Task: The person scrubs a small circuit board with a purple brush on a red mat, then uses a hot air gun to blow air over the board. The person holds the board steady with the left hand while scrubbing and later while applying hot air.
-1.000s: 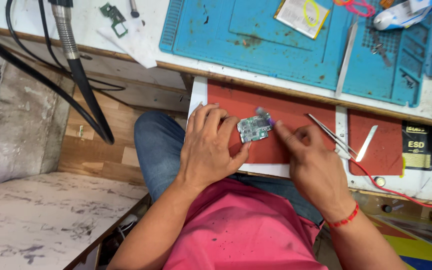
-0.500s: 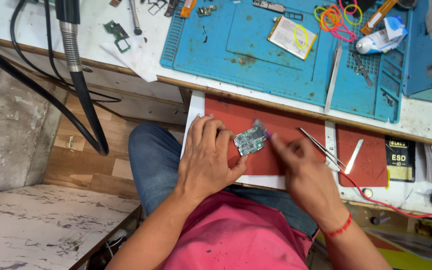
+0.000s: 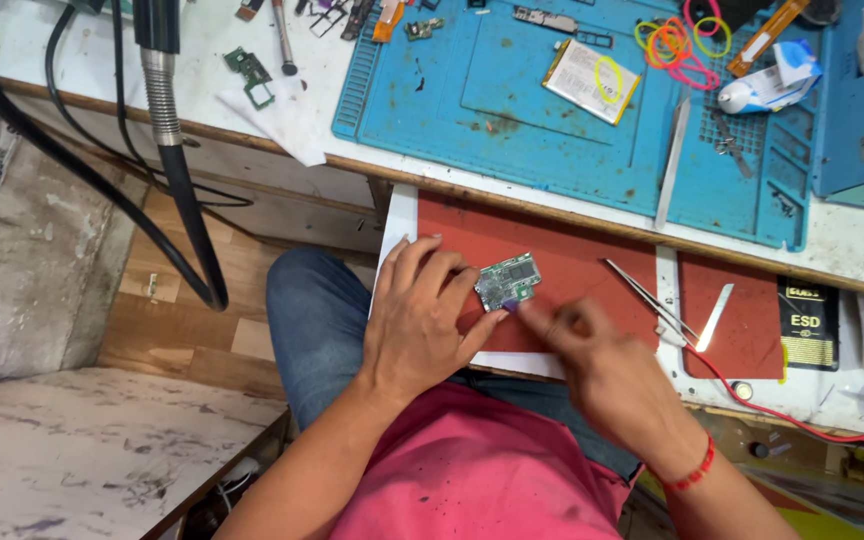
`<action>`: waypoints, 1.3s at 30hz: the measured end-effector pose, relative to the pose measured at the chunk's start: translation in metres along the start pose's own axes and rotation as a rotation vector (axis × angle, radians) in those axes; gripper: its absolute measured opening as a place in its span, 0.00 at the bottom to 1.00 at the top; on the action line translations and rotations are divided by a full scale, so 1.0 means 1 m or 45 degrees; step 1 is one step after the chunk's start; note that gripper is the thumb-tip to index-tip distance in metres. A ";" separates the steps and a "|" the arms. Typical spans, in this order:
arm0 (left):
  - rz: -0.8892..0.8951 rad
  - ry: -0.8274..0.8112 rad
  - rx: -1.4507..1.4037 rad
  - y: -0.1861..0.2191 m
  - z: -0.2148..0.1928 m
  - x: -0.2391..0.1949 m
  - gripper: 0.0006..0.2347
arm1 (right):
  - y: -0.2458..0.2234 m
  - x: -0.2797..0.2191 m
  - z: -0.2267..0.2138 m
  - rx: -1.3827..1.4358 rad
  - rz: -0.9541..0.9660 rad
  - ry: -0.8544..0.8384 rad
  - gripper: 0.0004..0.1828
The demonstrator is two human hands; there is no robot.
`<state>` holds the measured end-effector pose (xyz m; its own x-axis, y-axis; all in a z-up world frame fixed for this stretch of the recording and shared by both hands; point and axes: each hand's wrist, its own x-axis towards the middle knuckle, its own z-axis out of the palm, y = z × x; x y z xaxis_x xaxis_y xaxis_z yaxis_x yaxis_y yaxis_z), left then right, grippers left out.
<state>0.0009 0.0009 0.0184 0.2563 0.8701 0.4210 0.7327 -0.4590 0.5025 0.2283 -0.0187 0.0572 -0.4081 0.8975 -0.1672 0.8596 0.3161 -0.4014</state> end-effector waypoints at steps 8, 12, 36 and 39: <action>0.022 -0.050 0.006 -0.002 0.004 -0.006 0.20 | 0.007 -0.007 -0.002 0.022 0.066 0.050 0.38; 0.049 -0.007 0.017 -0.003 0.006 -0.001 0.20 | 0.009 -0.004 -0.007 -0.002 0.062 -0.042 0.39; -0.052 -0.063 -0.032 0.001 0.000 -0.001 0.21 | 0.001 -0.005 0.008 -0.053 0.157 0.024 0.40; -0.044 -0.032 -0.028 0.000 0.001 0.000 0.21 | -0.003 -0.001 0.005 -0.020 0.124 0.303 0.32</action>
<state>0.0019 0.0013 0.0182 0.2466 0.8897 0.3843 0.7277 -0.4319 0.5329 0.2245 -0.0217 0.0545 -0.2410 0.9704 0.0129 0.8966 0.2277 -0.3798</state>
